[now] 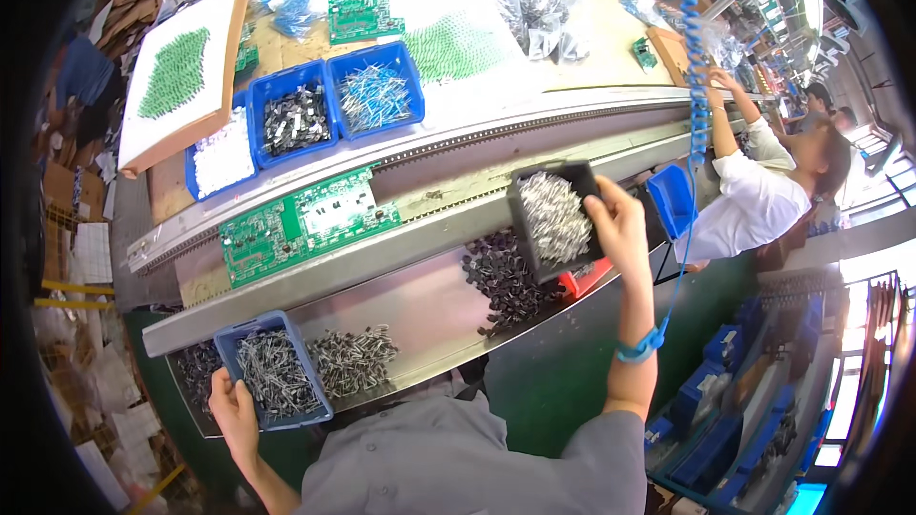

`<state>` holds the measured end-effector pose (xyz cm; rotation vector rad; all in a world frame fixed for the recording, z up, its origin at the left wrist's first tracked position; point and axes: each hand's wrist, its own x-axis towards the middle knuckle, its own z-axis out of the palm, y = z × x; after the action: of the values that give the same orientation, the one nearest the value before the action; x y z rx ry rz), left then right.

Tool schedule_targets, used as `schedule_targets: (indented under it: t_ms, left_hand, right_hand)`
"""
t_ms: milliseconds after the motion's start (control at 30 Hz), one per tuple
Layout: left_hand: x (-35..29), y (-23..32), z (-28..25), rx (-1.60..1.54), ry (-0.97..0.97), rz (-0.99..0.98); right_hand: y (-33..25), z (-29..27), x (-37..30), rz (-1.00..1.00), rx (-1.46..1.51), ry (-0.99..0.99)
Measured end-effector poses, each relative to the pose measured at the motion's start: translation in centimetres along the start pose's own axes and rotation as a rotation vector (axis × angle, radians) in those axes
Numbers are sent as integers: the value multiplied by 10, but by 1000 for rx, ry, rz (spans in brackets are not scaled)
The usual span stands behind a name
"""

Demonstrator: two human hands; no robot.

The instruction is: The person assembles circuit boards on an assembly line by picking electronic components from bins and inserting them into the boards by hand, moving the boards along the conveyor track, and rearranging the component bins.

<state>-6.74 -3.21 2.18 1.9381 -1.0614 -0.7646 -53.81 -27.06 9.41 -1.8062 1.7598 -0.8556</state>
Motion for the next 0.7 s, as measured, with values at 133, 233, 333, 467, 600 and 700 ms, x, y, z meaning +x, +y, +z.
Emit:
schedule_targets:
  t_ms: [133,233,333,467,600,700]
  left_hand:
    - [3,7,7,2,1,-25]
    - [4,7,11,-36,6,-46]
    - [6,18,19,-45,18,-62]
    - [8,32,30,-60,13,-81]
    - [9,45,41,-75,42,-85]
    - [13,57,50,-58,-2,-80]
  right_hand:
    - [49,-22,59,-45,-149,129]
    - [86,-41,113,-111,-212,219]
    - [104,-42,166,-94,-300,269]
    - [130,-36,226,-57,-375,278]
    - [147,-13,268,-67,-378,262]
    - [146,-6,289,-39,-325,151]
